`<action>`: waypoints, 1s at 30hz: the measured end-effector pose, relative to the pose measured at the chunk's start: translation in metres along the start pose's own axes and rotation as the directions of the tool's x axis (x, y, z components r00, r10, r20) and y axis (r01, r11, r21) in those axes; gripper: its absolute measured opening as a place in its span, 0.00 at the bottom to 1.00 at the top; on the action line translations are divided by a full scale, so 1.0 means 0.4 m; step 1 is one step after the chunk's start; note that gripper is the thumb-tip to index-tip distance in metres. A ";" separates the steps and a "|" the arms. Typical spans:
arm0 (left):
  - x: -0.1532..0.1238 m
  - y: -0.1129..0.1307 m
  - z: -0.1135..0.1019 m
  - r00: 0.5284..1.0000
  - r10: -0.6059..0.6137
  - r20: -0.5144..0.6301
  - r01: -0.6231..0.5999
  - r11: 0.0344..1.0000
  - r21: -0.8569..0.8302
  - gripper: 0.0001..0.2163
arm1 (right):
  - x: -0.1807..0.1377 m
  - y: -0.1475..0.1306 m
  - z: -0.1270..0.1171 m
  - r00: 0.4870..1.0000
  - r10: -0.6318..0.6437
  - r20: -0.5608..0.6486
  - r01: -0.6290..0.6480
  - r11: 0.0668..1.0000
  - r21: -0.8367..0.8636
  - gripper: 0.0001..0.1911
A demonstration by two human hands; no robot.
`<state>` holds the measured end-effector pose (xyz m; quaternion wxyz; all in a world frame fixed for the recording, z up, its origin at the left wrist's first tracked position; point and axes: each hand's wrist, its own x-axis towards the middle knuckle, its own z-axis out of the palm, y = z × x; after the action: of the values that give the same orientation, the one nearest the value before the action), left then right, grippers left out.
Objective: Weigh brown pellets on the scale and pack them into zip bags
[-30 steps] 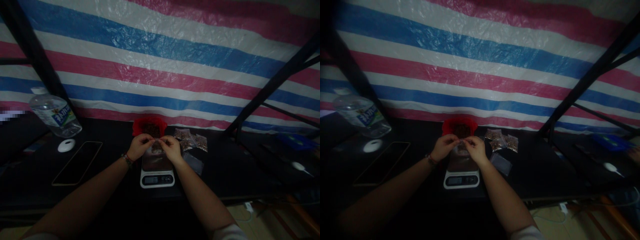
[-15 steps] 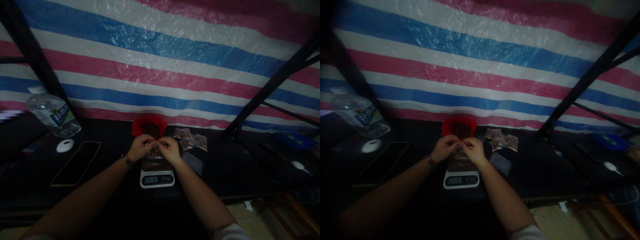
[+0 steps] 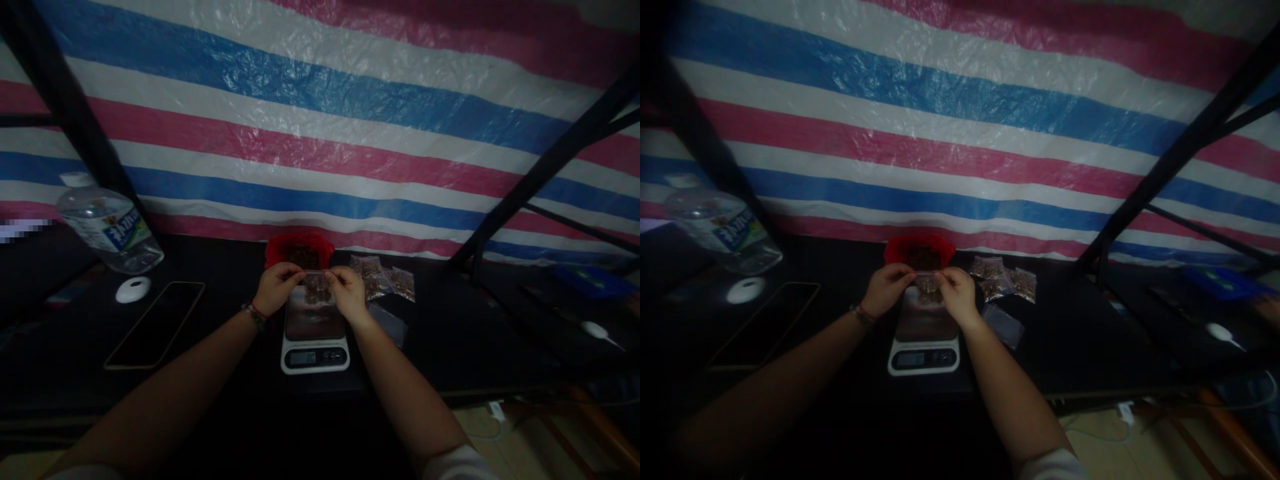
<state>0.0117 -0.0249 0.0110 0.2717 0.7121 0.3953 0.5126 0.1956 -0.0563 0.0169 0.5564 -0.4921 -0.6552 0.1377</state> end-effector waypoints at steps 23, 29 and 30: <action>0.036 -0.094 -0.026 0.946 -0.154 -0.285 0.128 0.986 -0.108 0.12 | 0.144 0.156 -0.181 0.899 0.333 -0.286 -0.320 0.943 0.092 0.33; 0.036 -0.108 -0.018 0.977 -0.112 -0.180 0.118 0.993 0.023 0.11 | 0.143 0.218 -0.207 0.951 0.199 -0.236 -0.283 0.870 -0.403 0.22; 0.036 -0.109 -0.015 0.983 -0.097 -0.156 0.108 0.992 0.062 0.11 | 0.142 0.208 -0.194 0.967 0.191 -0.170 -0.245 0.885 -0.397 0.20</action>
<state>-0.0041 0.0106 -0.0143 0.2413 0.6585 0.4690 0.5369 0.3096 0.0001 0.0167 0.4604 -0.6772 -0.5734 0.0258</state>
